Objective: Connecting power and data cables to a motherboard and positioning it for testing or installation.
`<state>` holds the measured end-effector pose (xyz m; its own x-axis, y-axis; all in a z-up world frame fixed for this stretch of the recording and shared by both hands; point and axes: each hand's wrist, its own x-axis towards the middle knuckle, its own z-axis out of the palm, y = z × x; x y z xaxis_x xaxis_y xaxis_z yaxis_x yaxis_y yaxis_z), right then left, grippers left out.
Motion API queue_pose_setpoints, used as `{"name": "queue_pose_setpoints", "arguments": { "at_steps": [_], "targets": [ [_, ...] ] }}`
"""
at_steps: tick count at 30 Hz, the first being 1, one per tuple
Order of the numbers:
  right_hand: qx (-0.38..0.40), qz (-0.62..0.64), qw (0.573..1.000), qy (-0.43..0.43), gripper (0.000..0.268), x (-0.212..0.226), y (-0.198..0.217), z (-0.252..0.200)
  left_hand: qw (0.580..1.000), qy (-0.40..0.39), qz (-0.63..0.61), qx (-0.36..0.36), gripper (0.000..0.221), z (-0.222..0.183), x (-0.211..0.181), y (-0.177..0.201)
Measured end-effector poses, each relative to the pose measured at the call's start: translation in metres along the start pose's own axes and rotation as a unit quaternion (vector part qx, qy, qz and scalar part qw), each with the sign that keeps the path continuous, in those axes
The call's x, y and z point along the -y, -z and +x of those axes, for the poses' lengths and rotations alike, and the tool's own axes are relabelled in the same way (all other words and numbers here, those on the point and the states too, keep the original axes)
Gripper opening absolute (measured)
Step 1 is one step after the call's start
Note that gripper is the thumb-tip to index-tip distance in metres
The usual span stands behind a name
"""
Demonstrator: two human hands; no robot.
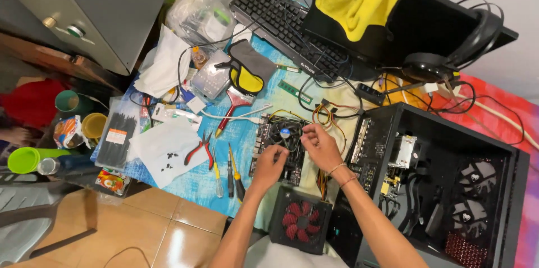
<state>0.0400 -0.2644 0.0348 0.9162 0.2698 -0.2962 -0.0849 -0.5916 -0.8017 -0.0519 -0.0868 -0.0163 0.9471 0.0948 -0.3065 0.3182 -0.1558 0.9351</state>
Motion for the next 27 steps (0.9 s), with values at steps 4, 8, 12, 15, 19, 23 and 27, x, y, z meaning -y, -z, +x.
{"name": "queue_pose_setpoints", "arguments": {
  "at_steps": [4,8,12,15,19,23,27],
  "targets": [
    [0.019,0.044,0.999,-0.025,0.017,-0.008,0.008,-0.021,0.999,0.036,-0.006,0.029,0.03,-0.035,-0.042,0.001],
    [0.057,0.034,0.998,-0.019,0.021,-0.007,0.014,-0.044,0.996,0.071,0.015,0.059,0.036,-0.059,-0.046,-0.006],
    [0.075,0.029,0.996,-0.036,0.033,-0.026,0.012,-0.061,0.979,0.089,0.123,0.139,0.054,-0.084,-0.03,-0.015],
    [0.075,0.029,0.996,-0.041,0.029,-0.031,0.013,-0.074,0.984,0.089,0.121,0.093,0.048,-0.089,-0.013,-0.024],
    [0.073,0.043,0.996,-0.036,0.022,-0.021,0.004,-0.094,0.989,0.08,0.103,0.062,0.041,-0.1,-0.038,-0.027],
    [0.08,0.02,0.996,-0.02,0.014,-0.028,-0.017,-0.103,0.993,0.058,0.096,0.032,0.024,-0.108,-0.054,-0.03],
    [0.102,0.065,0.991,-0.055,0.042,-0.021,-0.02,-0.121,0.997,0.058,0.052,0.022,0.023,-0.116,-0.065,-0.02]
  ]
}}
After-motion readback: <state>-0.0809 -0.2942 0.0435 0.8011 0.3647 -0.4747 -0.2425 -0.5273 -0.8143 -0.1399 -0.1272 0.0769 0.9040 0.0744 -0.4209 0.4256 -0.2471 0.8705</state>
